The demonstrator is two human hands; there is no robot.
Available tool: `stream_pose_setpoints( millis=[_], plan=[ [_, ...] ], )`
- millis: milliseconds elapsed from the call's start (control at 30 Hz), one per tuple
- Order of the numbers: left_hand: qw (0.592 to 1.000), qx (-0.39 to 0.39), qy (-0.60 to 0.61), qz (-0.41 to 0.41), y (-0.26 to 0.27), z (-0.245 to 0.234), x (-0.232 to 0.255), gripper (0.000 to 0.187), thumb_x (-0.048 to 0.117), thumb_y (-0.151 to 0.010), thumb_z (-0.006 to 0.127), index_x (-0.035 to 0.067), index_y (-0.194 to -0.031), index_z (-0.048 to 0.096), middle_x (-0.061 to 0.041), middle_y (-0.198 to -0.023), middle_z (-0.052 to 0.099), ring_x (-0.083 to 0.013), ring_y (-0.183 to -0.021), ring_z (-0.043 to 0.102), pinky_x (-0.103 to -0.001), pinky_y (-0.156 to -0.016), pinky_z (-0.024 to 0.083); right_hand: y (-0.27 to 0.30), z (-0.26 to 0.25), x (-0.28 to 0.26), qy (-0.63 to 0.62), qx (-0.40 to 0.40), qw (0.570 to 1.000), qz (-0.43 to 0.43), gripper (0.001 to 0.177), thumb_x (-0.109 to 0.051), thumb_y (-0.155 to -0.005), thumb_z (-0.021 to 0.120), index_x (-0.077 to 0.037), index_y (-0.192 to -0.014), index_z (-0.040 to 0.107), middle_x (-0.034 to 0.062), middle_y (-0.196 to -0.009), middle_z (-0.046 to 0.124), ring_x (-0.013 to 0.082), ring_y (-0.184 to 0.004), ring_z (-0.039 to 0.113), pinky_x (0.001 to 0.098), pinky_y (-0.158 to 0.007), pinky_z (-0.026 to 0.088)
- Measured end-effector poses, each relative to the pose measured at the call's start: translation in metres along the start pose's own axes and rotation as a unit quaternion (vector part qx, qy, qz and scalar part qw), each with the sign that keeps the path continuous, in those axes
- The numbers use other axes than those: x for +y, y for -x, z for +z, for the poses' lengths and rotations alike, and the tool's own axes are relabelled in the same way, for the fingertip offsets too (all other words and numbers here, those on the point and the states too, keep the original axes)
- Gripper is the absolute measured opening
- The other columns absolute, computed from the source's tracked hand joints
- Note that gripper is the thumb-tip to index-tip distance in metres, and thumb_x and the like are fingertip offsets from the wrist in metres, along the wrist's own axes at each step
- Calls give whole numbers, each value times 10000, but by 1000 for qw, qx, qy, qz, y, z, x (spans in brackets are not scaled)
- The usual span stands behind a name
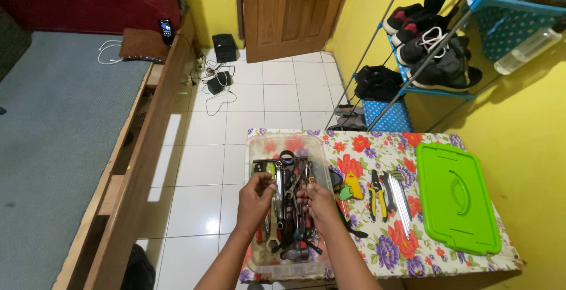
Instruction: The person opens a green-lidded plastic toolbox on a floral tablecloth, then removes various tools one by one and places them on the table. They handle Allen keys, pliers, screwdrivers, and other hand tools, arranging them in small groups on the table surface.
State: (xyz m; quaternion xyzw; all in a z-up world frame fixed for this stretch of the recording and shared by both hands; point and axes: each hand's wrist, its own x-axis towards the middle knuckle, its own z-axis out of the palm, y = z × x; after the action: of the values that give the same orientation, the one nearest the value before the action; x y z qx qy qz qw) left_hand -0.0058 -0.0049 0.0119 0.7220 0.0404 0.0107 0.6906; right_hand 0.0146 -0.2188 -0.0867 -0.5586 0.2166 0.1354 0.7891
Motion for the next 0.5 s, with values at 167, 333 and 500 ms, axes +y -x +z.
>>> stream_pose_setpoints(
  millis=[167, 333, 500],
  plan=[
    [994, 23, -109, 6, -4, 11, -1, 289, 168, -941, 629, 29, -1187, 688, -105, -1047, 733, -201, -898, 694, -323, -829, 554, 23, 0, -18, -74, -35, 997, 3, 166, -260, -1034, 537, -109, -1005, 600, 16, -847, 655, 151, -752, 618, 304, -644, 447],
    [975, 40, -147, 163, -17, 39, -14, 409, 163, -955, 611, 0, -1329, 638, -189, -1224, 660, -271, -1075, 628, -357, -917, 478, 49, -11, -42, -141, -115, 983, -3, 160, -259, -1028, 560, -112, -979, 599, 24, -837, 640, 162, -762, 617, 317, -644, 447],
    [995, -94, 24, -26, -13, 95, -14, 418, 277, -983, 600, 48, -1318, 699, -124, -1073, 761, -181, -976, 691, -310, -884, 530, 73, -28, -57, -103, -113, 987, -43, 108, -235, -1021, 580, -132, -988, 584, -10, -927, 655, 141, -853, 632, 320, -722, 480]
  ],
)
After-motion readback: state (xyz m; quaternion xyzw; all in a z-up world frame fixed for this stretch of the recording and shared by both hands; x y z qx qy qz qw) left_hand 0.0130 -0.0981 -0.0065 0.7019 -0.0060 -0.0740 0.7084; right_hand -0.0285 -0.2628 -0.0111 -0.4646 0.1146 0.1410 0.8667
